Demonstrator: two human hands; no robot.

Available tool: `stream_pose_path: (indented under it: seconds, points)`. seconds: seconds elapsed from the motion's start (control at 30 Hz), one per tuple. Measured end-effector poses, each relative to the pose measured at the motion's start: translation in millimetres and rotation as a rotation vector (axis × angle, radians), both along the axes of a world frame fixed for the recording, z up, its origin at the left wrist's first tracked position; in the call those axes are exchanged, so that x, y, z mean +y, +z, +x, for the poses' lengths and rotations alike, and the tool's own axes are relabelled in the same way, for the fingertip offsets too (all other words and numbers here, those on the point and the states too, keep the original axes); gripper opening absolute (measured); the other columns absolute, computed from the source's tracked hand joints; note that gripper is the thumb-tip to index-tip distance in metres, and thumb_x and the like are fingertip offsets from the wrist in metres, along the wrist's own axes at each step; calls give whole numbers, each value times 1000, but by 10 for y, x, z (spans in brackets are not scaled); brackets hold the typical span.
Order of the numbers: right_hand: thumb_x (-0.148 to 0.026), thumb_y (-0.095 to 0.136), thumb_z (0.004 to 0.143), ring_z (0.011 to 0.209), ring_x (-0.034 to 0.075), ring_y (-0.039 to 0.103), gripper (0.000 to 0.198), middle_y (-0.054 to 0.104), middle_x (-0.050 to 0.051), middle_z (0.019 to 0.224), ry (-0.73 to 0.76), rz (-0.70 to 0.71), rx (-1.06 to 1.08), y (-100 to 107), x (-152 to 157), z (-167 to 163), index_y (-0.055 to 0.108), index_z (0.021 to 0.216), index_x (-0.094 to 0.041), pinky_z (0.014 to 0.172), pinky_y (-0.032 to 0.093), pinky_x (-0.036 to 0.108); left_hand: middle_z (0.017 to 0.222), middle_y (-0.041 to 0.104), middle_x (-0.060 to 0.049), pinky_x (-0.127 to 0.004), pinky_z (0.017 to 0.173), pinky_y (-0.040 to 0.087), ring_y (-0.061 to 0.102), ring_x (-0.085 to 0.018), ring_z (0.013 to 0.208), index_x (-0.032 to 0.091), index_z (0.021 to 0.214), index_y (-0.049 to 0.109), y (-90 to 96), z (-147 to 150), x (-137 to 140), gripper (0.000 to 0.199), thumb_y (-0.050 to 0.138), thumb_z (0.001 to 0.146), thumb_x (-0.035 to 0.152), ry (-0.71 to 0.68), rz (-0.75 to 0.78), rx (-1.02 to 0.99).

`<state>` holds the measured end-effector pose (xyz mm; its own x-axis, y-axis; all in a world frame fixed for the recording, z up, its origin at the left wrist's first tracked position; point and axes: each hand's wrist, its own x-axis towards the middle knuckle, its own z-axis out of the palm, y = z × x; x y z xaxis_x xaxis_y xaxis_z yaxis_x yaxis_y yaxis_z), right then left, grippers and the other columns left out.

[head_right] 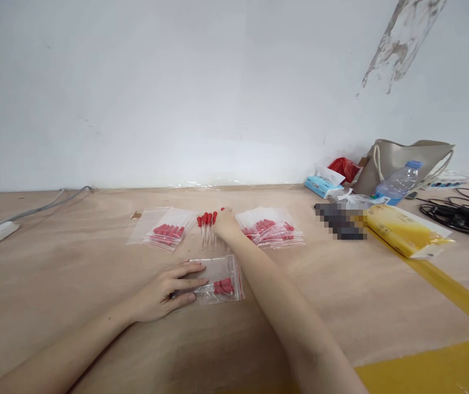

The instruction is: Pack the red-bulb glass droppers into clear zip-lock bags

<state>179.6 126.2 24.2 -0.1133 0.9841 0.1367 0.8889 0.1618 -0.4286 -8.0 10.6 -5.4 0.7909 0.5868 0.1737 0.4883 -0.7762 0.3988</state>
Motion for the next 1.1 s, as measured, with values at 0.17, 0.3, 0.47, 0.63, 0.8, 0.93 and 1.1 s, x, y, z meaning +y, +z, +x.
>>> stream_pose_path:
  seconds: [0.17, 0.3, 0.47, 0.63, 0.8, 0.93, 1.1]
  points:
    - [-15, 42, 75, 52, 11, 51, 62, 53, 0, 75, 24, 160, 568, 25, -387, 418, 16, 130, -14, 49, 42, 24, 134, 42, -4, -42, 103, 29, 38, -21, 123, 29, 122, 50, -2, -1, 1, 34, 45, 89, 35, 5, -3, 16]
    - [-27, 45, 75, 39, 5, 42, 59, 44, -8, 68, -9, 124, 1043, -161, -818, 768, 16, 127, -24, 36, 35, 19, 134, 42, -3, -41, 102, 30, 37, -22, 123, 30, 122, 50, 9, -1, 0, 35, 45, 89, 36, 20, -7, 22]
    - [-31, 59, 69, 44, 7, 49, 58, 47, -7, 70, -122, 172, 1158, -378, -1037, 902, 24, 115, -26, 40, 42, 20, 133, 43, -3, -41, 101, 32, 38, -23, 123, 31, 121, 51, 12, -7, 0, 34, 45, 88, 35, 17, -6, -1]
    - [-36, 66, 64, 50, 12, 55, 60, 47, -9, 62, -132, 64, 1220, -447, -1062, 799, 25, 107, -25, 48, 49, 27, 133, 43, -3, -42, 102, 30, 38, -22, 123, 31, 122, 50, 4, -15, 4, 33, 45, 89, 34, 9, -1, 5]
    - [-47, 64, 65, 57, 14, 59, 52, 54, -5, 67, -92, -111, 1339, -470, -1148, 716, 29, 97, -25, 57, 51, 32, 133, 42, -5, -42, 102, 30, 38, -23, 122, 28, 133, 34, 27, -6, -26, 48, 46, 88, 37, 46, -7, -20]
    - [-49, 63, 66, 59, 12, 57, 39, 57, -2, 70, 55, -204, 1168, -474, -1190, 740, 42, 84, -21, 59, 49, 29, 132, 43, -7, -42, 100, 33, 40, -24, 120, 25, 135, 27, 38, 5, -51, 53, 47, 87, 37, 70, -5, -65]
    - [-35, 62, 70, 58, 9, 47, 19, 53, 0, 74, 205, -68, 724, -508, -1191, 778, 56, 77, -18, 51, 41, 22, 132, 43, -7, -42, 101, 32, 40, -24, 120, 25, 134, 27, 22, 3, -49, 52, 47, 87, 37, 76, 10, -53]
